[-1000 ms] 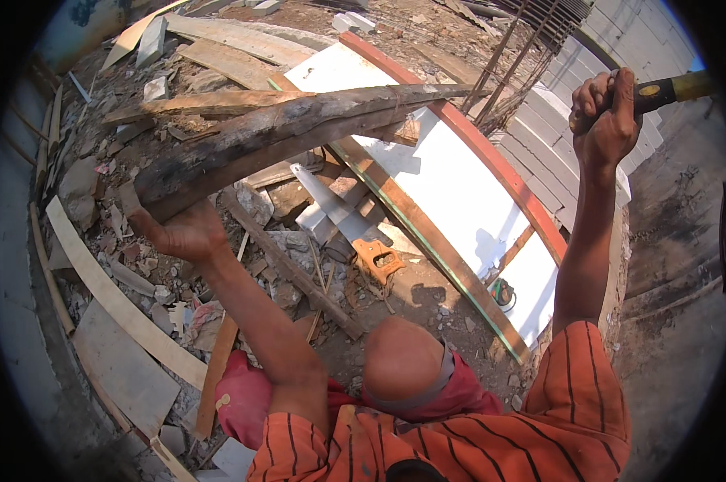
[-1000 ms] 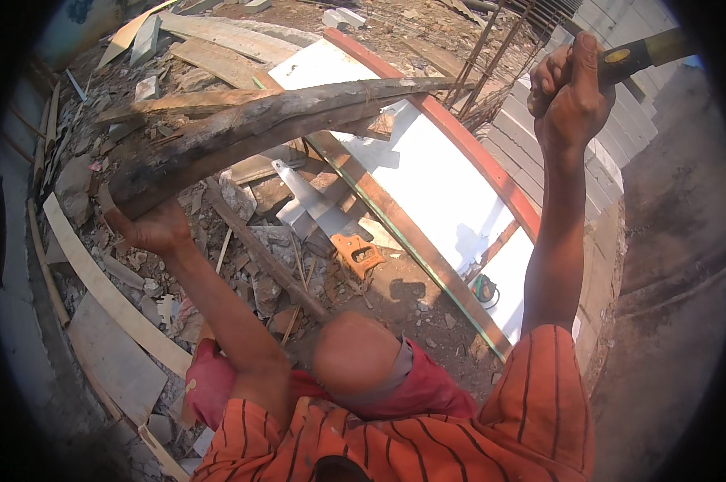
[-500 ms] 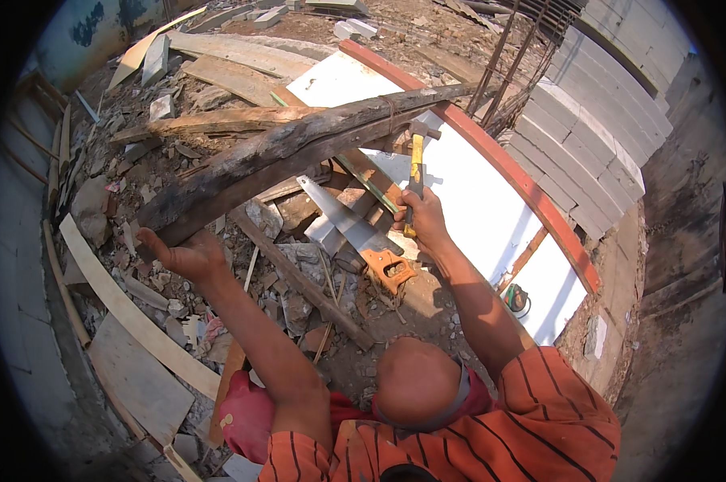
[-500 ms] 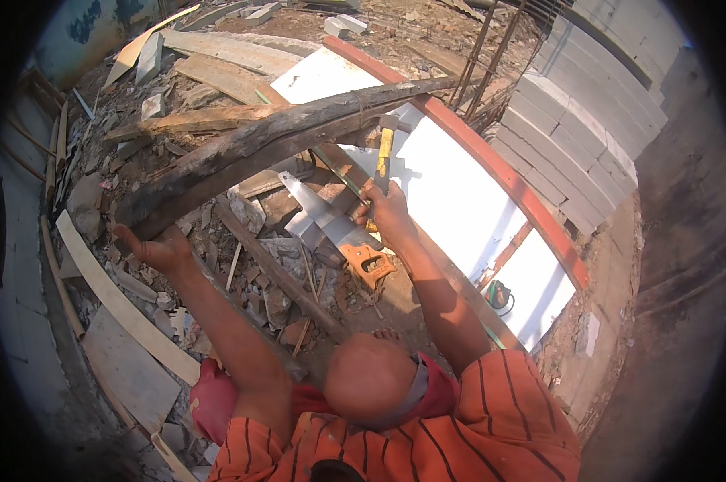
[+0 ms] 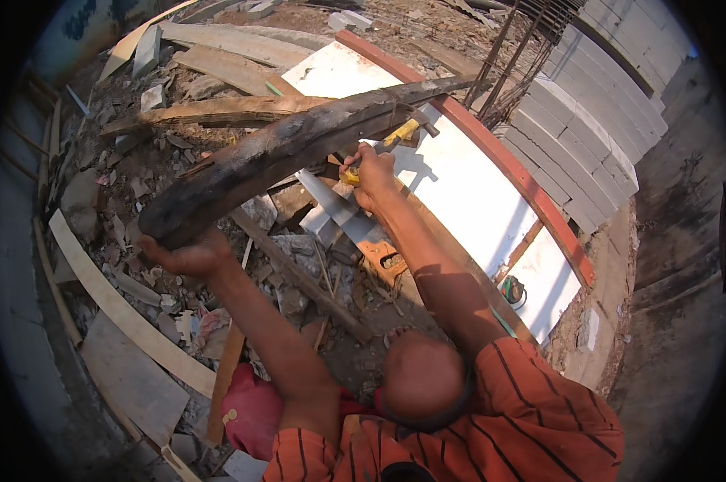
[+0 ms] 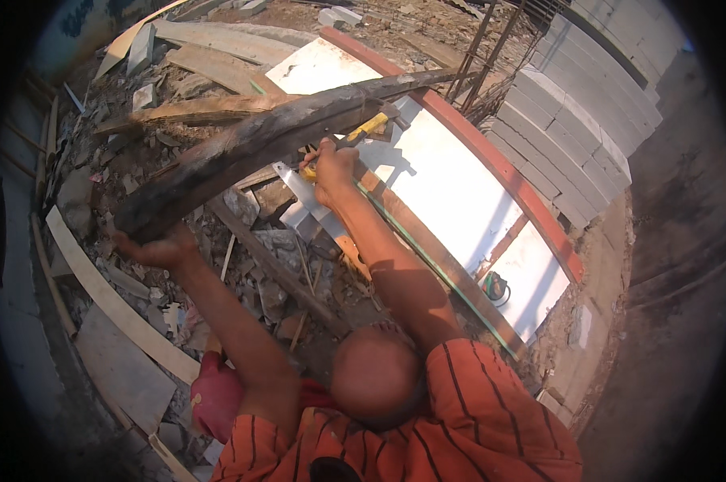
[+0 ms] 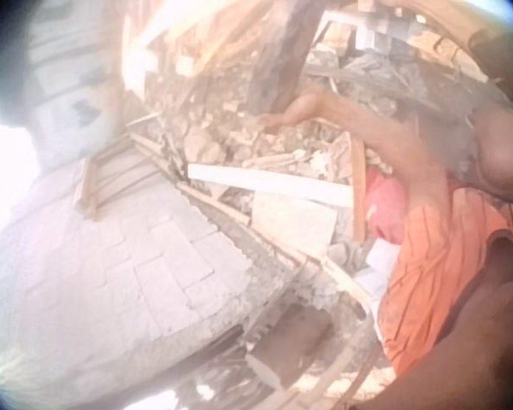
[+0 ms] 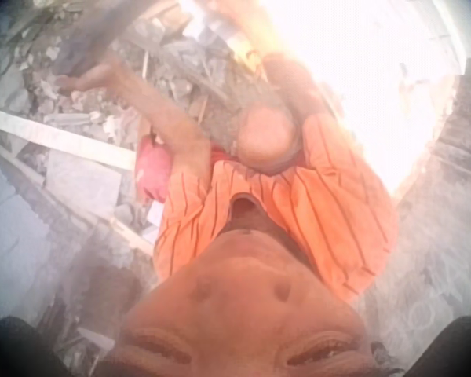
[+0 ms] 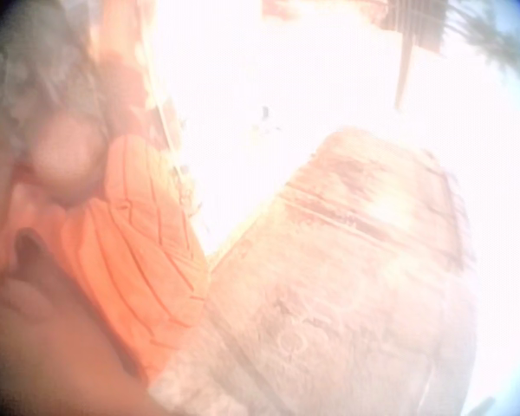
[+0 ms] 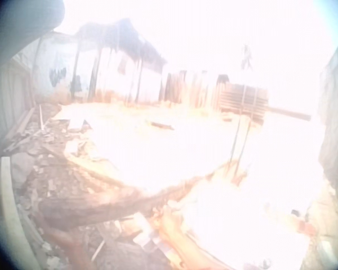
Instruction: The person picks up a wooden plank, measures it with a tape measure, and cuts it with a hand saw at a construction site.
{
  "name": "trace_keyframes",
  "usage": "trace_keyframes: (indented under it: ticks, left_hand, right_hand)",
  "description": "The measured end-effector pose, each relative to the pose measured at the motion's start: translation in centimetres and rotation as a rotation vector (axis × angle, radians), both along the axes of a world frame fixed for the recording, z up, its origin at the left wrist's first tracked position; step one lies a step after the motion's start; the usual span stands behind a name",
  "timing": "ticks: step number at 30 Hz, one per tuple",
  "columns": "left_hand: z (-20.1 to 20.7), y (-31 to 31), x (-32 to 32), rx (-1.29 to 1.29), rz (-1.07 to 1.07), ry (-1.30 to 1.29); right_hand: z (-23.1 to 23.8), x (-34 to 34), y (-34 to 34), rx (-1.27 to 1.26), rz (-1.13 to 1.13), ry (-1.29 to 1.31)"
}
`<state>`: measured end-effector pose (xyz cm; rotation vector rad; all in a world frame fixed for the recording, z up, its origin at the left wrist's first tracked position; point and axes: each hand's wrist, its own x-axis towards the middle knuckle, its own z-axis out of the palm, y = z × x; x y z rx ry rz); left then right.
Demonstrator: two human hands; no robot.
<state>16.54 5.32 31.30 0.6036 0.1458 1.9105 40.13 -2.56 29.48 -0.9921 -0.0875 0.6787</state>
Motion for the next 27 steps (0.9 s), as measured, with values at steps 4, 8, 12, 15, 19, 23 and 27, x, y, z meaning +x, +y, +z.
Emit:
trace_keyframes:
  ticks: [4, 8, 12, 15, 19, 23, 27]
  left_hand:
    - [0.3, 0.5, 0.2, -0.077, 0.056, -0.026]
    - [-2.3, 2.6, -0.7, -0.059, -0.035, -0.049]
    - [-3.5, 3.0, -0.7, -0.176, -0.076, 0.008]
    - [-2.6, 3.1, -1.5, -0.235, 0.014, 0.016]
    - [-1.7, 2.5, -1.7, -0.245, 0.004, 0.047]
    - [-1.1, 2.4, -3.1, -0.252, 0.044, 0.096]
    - [0.0, 2.0, 0.2, -0.255, -0.016, 0.084]
  right_hand:
    - [-0.2, 3.5, -6.2, -0.061, 0.297, -0.009]
    - [3.3, 13.5, -14.2, -0.503, 0.640, -0.280]
    - [4.4, 21.2, -16.2, -1.275, 0.375, -1.553]
    - [6.6, 15.6, -13.0, -1.574, 0.235, -1.562]
    - [6.7, 15.6, -13.5, -1.694, 0.215, -1.687]
    - [5.7, 19.8, -12.7, -1.597, 0.270, -1.795]
    - [5.1, 29.8, -13.9, -1.685, 0.284, -1.770]
